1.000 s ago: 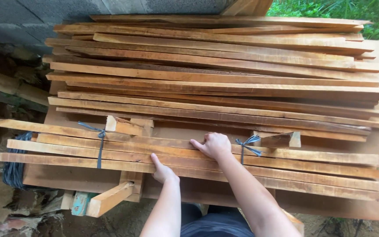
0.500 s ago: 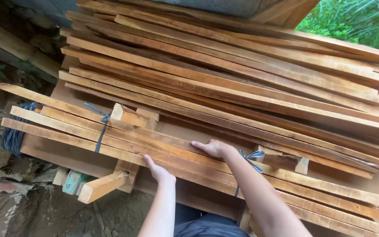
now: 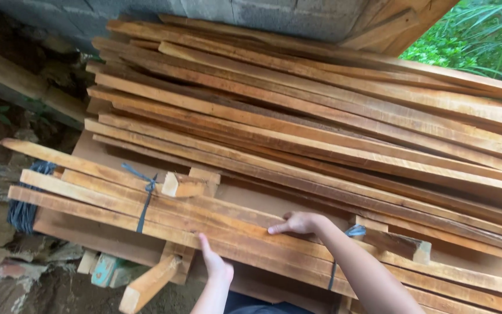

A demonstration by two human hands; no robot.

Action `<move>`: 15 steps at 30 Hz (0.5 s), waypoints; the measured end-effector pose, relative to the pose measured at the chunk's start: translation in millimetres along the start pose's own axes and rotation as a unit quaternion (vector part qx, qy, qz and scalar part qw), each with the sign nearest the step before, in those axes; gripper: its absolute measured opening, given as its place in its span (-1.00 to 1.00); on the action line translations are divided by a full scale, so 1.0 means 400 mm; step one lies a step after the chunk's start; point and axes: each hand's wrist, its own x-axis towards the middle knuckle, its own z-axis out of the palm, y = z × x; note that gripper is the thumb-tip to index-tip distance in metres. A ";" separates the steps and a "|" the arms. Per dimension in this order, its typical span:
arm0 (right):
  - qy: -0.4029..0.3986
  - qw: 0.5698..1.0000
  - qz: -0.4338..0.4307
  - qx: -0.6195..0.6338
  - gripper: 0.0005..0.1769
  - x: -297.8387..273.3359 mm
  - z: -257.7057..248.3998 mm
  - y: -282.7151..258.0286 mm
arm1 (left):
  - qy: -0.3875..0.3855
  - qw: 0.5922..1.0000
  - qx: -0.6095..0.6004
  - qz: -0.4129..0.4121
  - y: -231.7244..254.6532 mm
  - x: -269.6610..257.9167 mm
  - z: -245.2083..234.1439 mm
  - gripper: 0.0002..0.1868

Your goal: The person stacks long wooden planks on a wooden frame and secures them into bundles using black straps. They tie knots to fasten the straps around the wood and then lift the completed bundles to place them on a larger stack nearby.

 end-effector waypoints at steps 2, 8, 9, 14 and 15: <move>0.005 1.000 0.009 -0.010 0.54 -0.011 -0.019 -0.018 | 0.024 0.999 -0.010 -0.025 0.057 -0.014 0.050 0.11; 0.029 0.999 0.006 -0.024 0.54 -0.027 0.001 -0.023 | 0.045 0.998 -0.049 -0.006 0.080 -0.065 0.052 0.11; 0.030 0.999 0.003 -0.040 0.52 -0.039 0.015 -0.006 | 0.072 0.997 -0.025 -0.010 0.077 -0.093 0.058 0.11; 0.034 0.996 -0.017 -0.085 0.49 -0.228 0.034 -0.044 | 0.094 0.994 -0.039 -0.029 0.106 -0.251 0.054 0.08; 0.042 0.994 -0.036 -0.096 0.49 -0.271 0.020 -0.058 | 0.080 0.995 -0.057 -0.011 0.113 -0.272 0.059 0.08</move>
